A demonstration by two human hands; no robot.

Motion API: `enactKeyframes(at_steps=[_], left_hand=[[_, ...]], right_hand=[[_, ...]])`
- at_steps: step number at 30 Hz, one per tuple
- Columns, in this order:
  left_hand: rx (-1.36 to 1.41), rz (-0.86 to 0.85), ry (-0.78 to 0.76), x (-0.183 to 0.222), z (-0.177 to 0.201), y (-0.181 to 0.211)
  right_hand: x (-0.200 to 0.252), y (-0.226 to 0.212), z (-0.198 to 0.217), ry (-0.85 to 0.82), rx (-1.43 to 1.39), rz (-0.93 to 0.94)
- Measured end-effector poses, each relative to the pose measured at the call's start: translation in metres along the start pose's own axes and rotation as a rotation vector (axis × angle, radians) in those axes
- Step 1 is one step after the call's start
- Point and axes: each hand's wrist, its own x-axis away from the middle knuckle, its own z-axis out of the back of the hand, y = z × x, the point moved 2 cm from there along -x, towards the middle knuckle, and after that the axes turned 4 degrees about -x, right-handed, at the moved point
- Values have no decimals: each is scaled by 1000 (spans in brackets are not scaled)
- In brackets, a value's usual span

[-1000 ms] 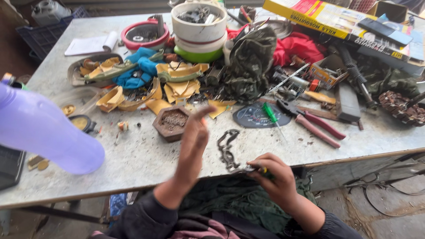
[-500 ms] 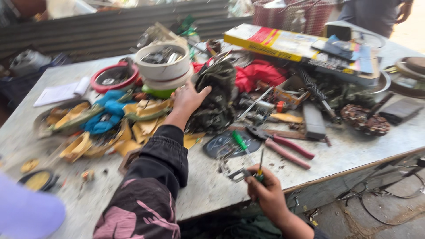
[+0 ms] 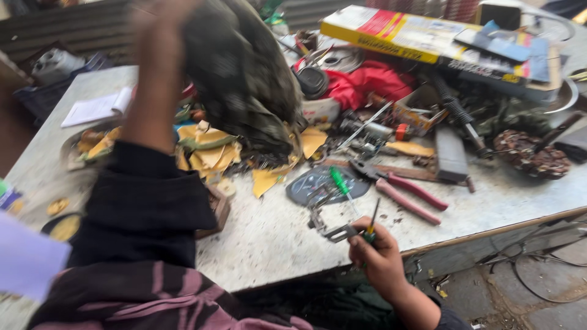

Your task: The person disassembles a small metal component using a screwdriver, سپس wipes the parts with a cloth. They hold a small coil and use a pair of pliers to adjust the wires.

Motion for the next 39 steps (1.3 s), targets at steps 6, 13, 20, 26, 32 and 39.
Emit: enactKeyframes(at_steps=[6, 13, 20, 26, 32, 39], left_hand=[[380, 111, 16, 159, 96, 139], [651, 542, -11, 346, 66, 79], [-279, 147, -516, 361, 66, 57], [-270, 290, -520, 371, 99, 58], [1002, 530, -188, 396, 71, 50], [1033, 592, -131, 396, 62, 60]], right_hand=[[7, -19, -14, 5, -151, 42], [53, -54, -60, -208, 0, 282], [73, -56, -93, -192, 416, 306], [73, -54, -120, -201, 404, 238], [69, -52, -163, -354, 764, 426], [62, -34, -185, -471, 927, 503]])
